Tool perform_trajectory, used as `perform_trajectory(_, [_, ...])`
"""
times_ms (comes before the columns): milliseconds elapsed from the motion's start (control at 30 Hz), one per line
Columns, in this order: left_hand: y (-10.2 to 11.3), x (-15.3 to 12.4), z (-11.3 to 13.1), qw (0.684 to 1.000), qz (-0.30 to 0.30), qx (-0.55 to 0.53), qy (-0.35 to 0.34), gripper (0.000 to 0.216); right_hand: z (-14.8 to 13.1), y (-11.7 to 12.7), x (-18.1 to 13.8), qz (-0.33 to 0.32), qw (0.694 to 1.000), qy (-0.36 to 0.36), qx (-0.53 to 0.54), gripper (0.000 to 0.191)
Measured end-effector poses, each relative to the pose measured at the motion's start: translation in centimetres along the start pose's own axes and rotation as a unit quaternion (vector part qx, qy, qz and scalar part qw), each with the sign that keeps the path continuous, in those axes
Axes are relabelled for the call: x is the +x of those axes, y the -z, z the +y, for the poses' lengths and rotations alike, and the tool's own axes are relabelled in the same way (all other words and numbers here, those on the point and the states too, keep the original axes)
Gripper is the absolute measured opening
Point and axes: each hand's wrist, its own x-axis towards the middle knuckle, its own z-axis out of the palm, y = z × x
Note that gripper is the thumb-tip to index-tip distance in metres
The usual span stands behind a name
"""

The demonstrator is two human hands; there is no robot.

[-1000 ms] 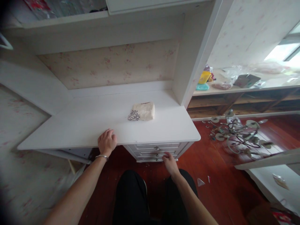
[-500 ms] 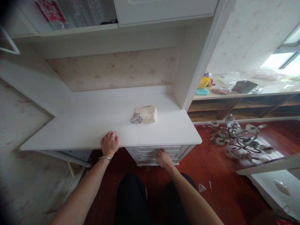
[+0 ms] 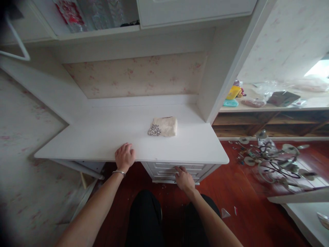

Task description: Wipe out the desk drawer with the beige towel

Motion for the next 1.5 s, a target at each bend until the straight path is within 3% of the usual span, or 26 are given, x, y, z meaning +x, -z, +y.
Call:
perform_trajectory(233, [0.2,0.0,0.1,1.000,-0.010,0.002,0.000,0.034,-0.5,0.4,-2.1,0.001,1.000,-0.013,0.014,0.039])
perform_trajectory(433, [0.1,0.0,0.0,1.000,-0.009,0.011,-0.004,0.034,1.0,-1.2,-9.0,-0.029,0.995,0.024,0.094,0.042])
perform_trajectory(767, [0.1,0.0,0.1,1.000,-0.015,0.013,-0.009,0.035,1.2,-2.2,-17.2,-0.120,0.988,-0.023,0.089,0.036])
perform_trajectory(1133, [0.1,0.5,-0.3,0.997,-0.068,0.038,-0.012,0.035,2.5,-4.3,-21.2,-0.180,0.983,-0.016,0.034,0.036])
perform_trajectory(1500, [1.0,0.9,0.1,0.992,-0.114,0.007,-0.053,0.031,1.5,-2.7,-23.1,-0.183,0.979,-0.004,0.087,0.043])
